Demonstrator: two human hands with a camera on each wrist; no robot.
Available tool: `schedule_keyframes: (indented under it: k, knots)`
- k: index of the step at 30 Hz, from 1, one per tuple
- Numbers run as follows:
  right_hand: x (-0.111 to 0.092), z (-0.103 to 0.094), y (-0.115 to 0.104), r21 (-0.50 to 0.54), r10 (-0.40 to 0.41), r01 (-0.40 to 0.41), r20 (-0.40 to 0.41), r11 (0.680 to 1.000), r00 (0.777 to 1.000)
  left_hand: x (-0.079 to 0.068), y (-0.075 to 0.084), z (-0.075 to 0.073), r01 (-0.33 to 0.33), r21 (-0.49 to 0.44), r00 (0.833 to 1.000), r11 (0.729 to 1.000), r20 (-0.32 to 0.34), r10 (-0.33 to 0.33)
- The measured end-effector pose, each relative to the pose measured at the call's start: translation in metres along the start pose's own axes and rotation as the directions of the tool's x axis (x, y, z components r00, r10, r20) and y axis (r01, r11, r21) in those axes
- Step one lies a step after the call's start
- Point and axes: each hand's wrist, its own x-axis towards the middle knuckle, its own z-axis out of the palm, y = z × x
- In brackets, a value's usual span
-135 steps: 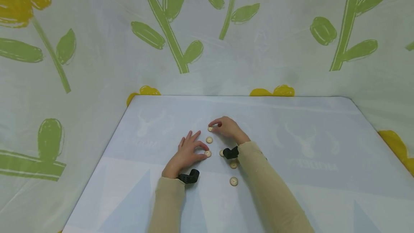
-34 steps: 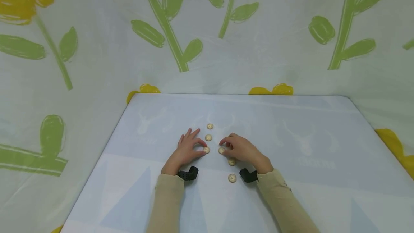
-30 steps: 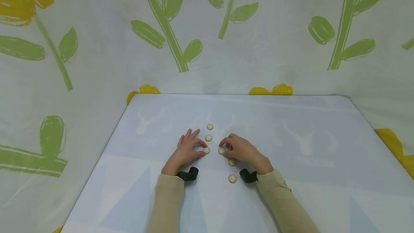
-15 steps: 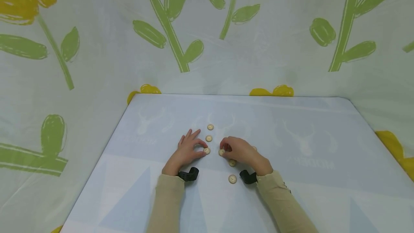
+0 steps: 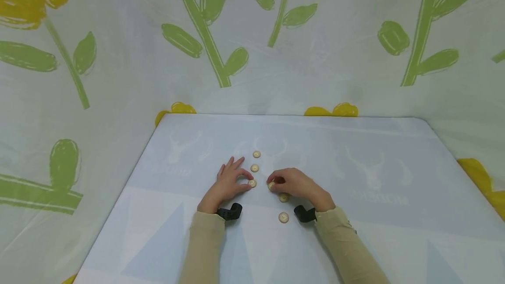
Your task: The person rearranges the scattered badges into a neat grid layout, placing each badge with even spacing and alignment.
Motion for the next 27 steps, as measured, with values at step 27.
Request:
schedule_keyframes:
  k: [27]
  knots:
    - [-0.0073, -0.0074, 0.0012, 0.048, -0.021, 0.017, 0.084, 0.999, 0.996, -0.0004, 0.0, 0.001, -0.006, 0.008, 1.0, 1.0, -0.005, 0.006]
